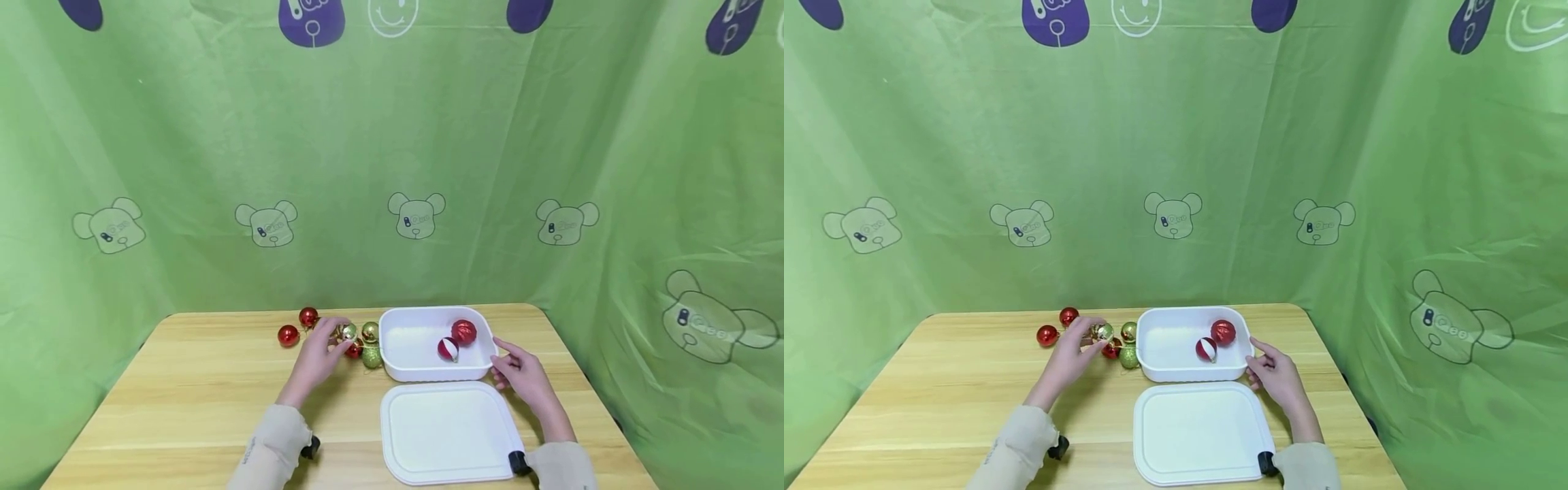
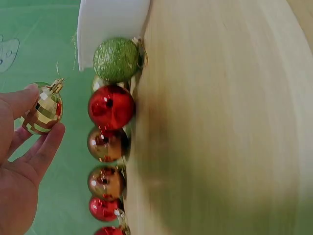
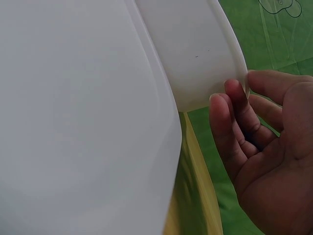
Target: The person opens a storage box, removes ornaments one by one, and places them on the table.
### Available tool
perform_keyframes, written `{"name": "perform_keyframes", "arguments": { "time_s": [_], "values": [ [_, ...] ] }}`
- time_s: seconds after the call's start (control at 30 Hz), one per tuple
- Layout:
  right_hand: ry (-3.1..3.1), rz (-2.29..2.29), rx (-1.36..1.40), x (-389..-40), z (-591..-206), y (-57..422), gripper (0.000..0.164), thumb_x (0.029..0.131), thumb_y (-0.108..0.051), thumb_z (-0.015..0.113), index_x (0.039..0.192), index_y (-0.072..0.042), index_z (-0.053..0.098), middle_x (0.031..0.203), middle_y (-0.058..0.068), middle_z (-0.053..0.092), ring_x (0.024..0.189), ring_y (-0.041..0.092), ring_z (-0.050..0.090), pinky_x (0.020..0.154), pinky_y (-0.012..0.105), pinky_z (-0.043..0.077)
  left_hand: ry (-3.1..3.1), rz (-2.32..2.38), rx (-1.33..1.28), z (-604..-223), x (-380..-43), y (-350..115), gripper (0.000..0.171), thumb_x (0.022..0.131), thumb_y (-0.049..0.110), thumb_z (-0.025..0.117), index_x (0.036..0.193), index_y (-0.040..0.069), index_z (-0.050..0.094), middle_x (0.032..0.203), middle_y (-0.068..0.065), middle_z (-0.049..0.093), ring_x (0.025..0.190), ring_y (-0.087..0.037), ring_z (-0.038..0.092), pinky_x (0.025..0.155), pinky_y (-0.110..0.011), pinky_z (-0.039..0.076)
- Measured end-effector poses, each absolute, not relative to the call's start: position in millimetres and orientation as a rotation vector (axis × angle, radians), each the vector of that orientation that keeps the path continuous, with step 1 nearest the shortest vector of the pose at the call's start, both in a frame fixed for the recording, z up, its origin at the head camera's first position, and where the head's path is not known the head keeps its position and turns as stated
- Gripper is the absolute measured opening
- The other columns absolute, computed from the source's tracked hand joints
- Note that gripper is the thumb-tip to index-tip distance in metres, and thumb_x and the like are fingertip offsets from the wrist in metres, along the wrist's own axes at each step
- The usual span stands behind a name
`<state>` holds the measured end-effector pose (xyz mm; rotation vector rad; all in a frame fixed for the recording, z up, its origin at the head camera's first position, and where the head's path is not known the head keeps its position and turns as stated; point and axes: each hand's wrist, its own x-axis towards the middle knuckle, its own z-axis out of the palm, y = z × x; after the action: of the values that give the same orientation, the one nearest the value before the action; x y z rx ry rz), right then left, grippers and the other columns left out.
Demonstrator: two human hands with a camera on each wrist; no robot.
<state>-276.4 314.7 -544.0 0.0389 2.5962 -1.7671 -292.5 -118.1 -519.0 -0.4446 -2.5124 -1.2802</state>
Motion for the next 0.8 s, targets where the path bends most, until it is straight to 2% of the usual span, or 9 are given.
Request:
{"name": "perform_keyframes", "arguments": {
  "time_s": [0.1, 0.23, 0.43, 0.63, 0.8],
  "values": [
    [2.59, -1.767, 0.032, -276, -544, 315, 0.057, 0.104, -0.011, 0.062, 0.157, -0.004, 0.042, 0.097, 0.02, 0.069, 0.078, 0.02, 0.069, 0.07, 0.032, 0.065, -2.528, -1.298, -0.41, -523, -292, -128, 0.042, 0.094, 0.01, 0.075, 0.134, 0.013, 0.063, 0.131, -0.006, 0.06, 0.124, -0.028, 0.063, 0.099, -0.038, 0.06],
    [2.582, -1.778, 0.041, -276, -544, 315, 0.057, 0.104, -0.01, 0.062, 0.156, -0.005, 0.042, 0.096, 0.02, 0.069, 0.078, 0.02, 0.069, 0.07, 0.032, 0.065, -2.542, -1.296, -0.361, -528, -292, -140, 0.044, 0.094, 0.012, 0.076, 0.135, 0.012, 0.062, 0.133, -0.005, 0.06, 0.127, -0.029, 0.061, 0.101, -0.04, 0.059],
    [2.586, -1.785, 0.041, -276, -543, 316, 0.057, 0.104, -0.01, 0.062, 0.156, -0.004, 0.042, 0.094, 0.018, 0.069, 0.078, 0.021, 0.069, 0.069, 0.033, 0.065, -2.55, -1.255, -0.321, -535, -294, -151, 0.045, 0.092, 0.011, 0.078, 0.134, 0.011, 0.063, 0.133, -0.009, 0.061, 0.127, -0.034, 0.061, 0.105, -0.051, 0.055],
    [2.586, -1.79, 0.025, -276, -543, 315, 0.056, 0.104, -0.01, 0.062, 0.156, -0.001, 0.042, 0.092, 0.018, 0.069, 0.076, 0.021, 0.069, 0.068, 0.033, 0.065, -2.583, -1.264, -0.295, -541, -295, -154, 0.047, 0.09, 0.007, 0.078, 0.134, 0.007, 0.063, 0.135, -0.014, 0.061, 0.126, -0.036, 0.061, 0.102, -0.05, 0.058],
    [2.584, -1.791, 0.032, -276, -545, 315, 0.056, 0.104, -0.009, 0.061, 0.156, -0.003, 0.042, 0.092, 0.019, 0.069, 0.076, 0.02, 0.069, 0.068, 0.033, 0.065, -2.635, -1.237, -0.279, -546, -295, -154, 0.048, 0.09, 0.009, 0.079, 0.135, 0.007, 0.063, 0.14, -0.014, 0.061, 0.132, -0.038, 0.058, 0.112, -0.058, 0.048]
  ]
}}
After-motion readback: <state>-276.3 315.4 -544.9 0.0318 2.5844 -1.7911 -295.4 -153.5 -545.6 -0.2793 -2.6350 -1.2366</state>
